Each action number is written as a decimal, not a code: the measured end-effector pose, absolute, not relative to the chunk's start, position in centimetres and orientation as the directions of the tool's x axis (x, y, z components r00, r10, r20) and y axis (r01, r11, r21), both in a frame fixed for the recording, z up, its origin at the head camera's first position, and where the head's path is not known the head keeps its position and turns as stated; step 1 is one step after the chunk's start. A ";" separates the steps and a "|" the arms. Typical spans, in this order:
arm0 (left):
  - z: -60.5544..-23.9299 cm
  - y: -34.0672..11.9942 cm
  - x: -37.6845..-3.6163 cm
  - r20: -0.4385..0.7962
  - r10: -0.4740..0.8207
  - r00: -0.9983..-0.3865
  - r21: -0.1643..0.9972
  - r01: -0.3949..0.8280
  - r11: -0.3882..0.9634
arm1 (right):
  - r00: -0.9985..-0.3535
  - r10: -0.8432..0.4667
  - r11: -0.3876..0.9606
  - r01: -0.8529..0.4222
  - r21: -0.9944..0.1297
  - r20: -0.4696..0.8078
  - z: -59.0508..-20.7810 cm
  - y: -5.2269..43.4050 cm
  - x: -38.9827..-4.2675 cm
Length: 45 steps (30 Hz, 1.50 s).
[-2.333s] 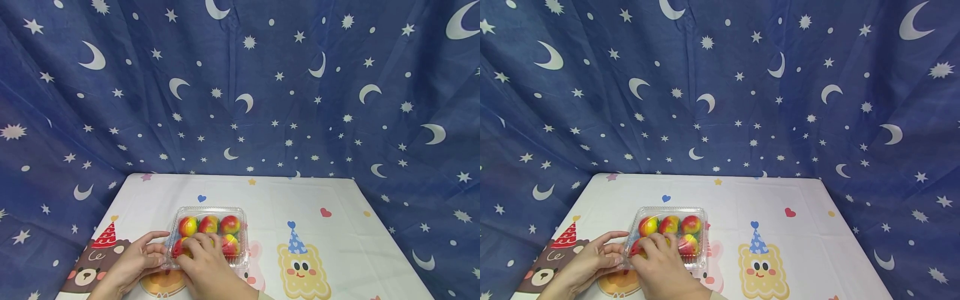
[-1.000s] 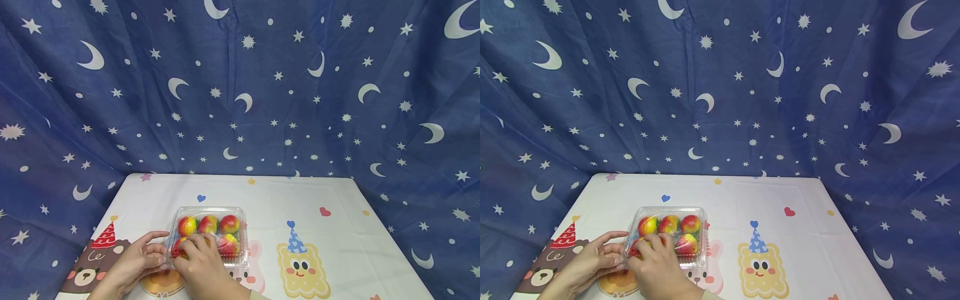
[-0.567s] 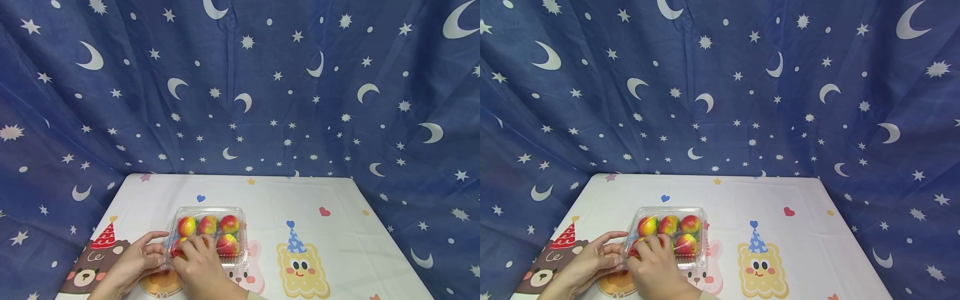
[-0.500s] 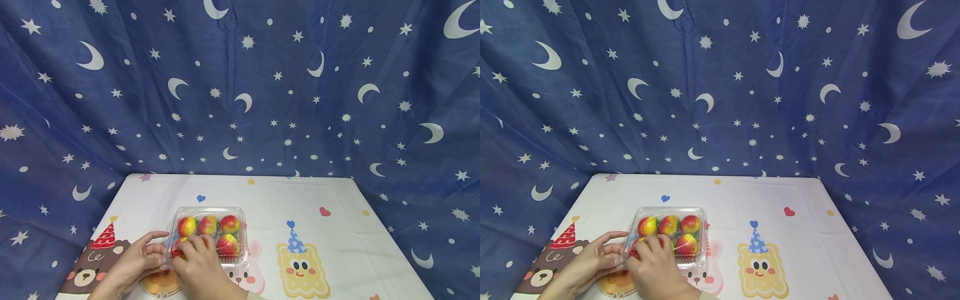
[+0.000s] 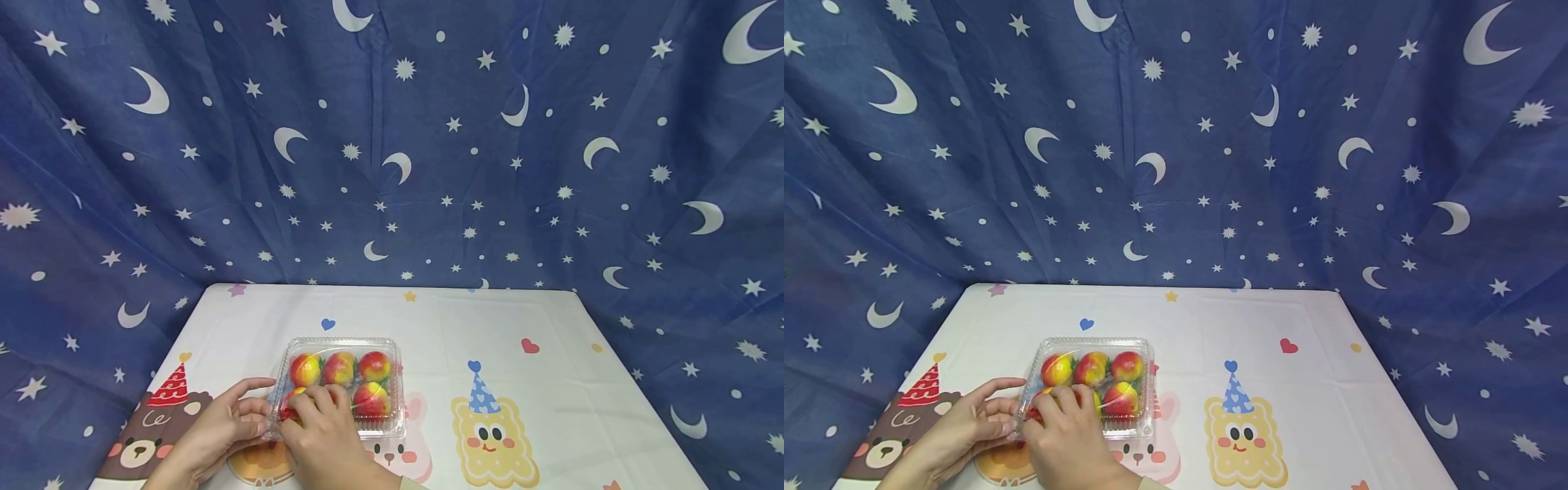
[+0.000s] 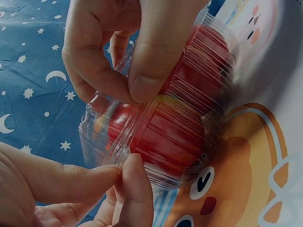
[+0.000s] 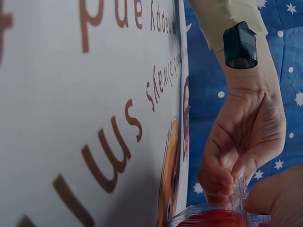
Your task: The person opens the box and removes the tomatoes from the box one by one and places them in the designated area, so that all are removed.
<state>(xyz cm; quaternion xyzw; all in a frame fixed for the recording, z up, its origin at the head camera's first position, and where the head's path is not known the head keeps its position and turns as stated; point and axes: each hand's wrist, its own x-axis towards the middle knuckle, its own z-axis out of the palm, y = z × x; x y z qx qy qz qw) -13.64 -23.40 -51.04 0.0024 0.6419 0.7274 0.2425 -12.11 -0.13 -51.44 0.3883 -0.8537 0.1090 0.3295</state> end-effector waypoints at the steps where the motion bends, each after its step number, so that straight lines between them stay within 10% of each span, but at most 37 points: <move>1: -51.1 -23.4 -13.7 -0.308 0.356 -0.882 0.935 -0.350 -0.060 | -0.480 -0.590 0.675 -0.734 0.070 0.649 -51.5 -0.2 -12.1; 45: -51.4 -23.6 -13.6 -0.295 0.381 -0.876 0.941 -0.335 -0.040 | -0.388 -0.571 0.698 -0.693 0.180 0.724 -51.8 -1.0 -12.1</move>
